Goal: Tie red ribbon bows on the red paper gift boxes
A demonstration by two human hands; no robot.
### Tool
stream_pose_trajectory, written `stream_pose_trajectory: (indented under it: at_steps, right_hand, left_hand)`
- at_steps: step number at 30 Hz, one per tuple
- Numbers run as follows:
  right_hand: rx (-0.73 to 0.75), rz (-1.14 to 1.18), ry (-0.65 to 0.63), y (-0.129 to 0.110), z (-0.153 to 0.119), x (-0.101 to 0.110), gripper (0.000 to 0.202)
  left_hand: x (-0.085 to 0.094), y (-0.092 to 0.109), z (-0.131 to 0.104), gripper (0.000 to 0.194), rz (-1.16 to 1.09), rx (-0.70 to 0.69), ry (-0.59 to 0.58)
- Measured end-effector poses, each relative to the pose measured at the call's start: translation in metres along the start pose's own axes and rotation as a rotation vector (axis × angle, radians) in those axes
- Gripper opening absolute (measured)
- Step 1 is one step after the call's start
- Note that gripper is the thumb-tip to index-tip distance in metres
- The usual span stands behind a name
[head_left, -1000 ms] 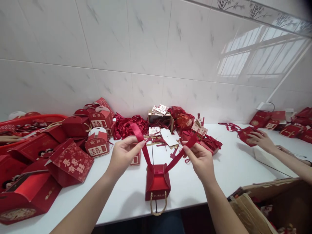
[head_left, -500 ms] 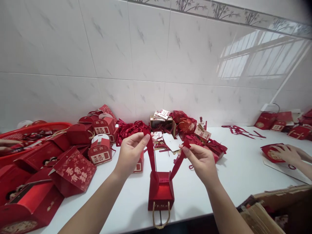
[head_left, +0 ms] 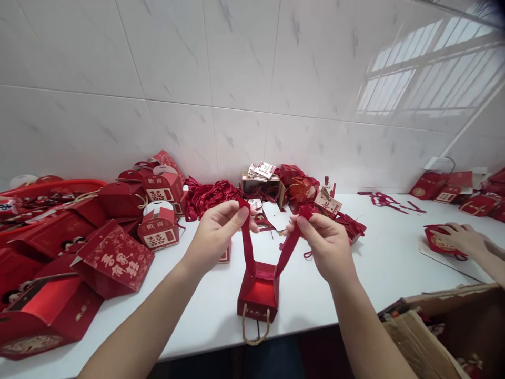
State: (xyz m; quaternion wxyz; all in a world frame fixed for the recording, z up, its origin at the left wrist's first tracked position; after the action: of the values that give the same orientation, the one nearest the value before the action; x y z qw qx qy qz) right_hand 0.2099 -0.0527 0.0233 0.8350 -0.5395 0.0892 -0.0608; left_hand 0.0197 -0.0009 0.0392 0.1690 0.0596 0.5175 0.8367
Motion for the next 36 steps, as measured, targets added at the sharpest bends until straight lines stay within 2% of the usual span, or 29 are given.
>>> stream_pose_trajectory:
  at_steps: [3, 7, 13, 16, 19, 21, 24, 28, 30, 32, 34, 36]
  right_hand:
    - [-0.106, 0.052, -0.047, 0.007, 0.004, -0.011, 0.026]
    - [-0.077, 0.012, -0.108, 0.008, 0.003, -0.022, 0.017]
    - [0.011, 0.058, -0.28, 0.008, -0.009, -0.027, 0.019]
    - [0.006, 0.058, -0.288, 0.014, -0.011, -0.028, 0.012]
    - [0.035, 0.004, -0.291, 0.021, -0.013, -0.025, 0.015]
    - [0.125, -0.1, -0.326, 0.024, -0.015, -0.023, 0.015]
    - [0.373, -0.313, -0.396, 0.027, -0.021, -0.019, 0.024]
    - [0.675, -0.518, -0.347, 0.029, -0.028, -0.017, 0.037]
    - [0.747, -0.563, -0.314, 0.029, -0.03, -0.017, 0.042]
    - [0.765, -0.565, -0.271, 0.029, -0.031, -0.018, 0.043]
    - [0.727, -0.534, -0.174, 0.028, -0.033, -0.015, 0.04]
    - [0.661, -0.499, -0.025, 0.027, -0.035, -0.009, 0.034]
  left_hand:
    - [-0.011, 0.002, -0.004, 0.03, 0.007, 0.035, -0.104]
    - [-0.023, -0.001, -0.01, 0.044, 0.069, 0.074, -0.195]
    - [-0.021, -0.014, -0.014, 0.046, 0.139, 0.141, -0.261]
    - [-0.02, -0.017, -0.015, 0.044, 0.147, 0.168, -0.32]
    - [-0.018, -0.022, -0.016, 0.038, 0.092, 0.224, -0.384]
    - [-0.014, -0.028, -0.016, 0.033, -0.001, 0.292, -0.371]
    - [-0.007, -0.037, -0.014, 0.029, -0.198, 0.414, -0.312]
    - [-0.003, -0.038, -0.015, 0.029, -0.313, 0.444, -0.298]
    - [-0.004, -0.035, -0.02, 0.029, -0.283, 0.393, -0.302]
    - [-0.005, -0.03, -0.025, 0.034, -0.085, 0.216, -0.274]
    - [-0.004, -0.022, -0.032, 0.043, 0.266, -0.112, -0.2]
    - [-0.002, -0.016, -0.04, 0.051, 0.613, -0.445, -0.09]
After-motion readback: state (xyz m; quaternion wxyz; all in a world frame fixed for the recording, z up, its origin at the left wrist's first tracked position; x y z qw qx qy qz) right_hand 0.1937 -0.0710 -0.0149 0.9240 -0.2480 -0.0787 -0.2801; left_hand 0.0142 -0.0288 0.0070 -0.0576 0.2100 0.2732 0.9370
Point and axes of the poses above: each hand's wrist, its own z-axis towards the middle knuckle, its own x-axis out of the back of the hand, y = z × x, the point moved 3 cm from there along z, towards the middle knuckle, and after that the axes turned 2 degrees about -x, right-handed, at the moved point
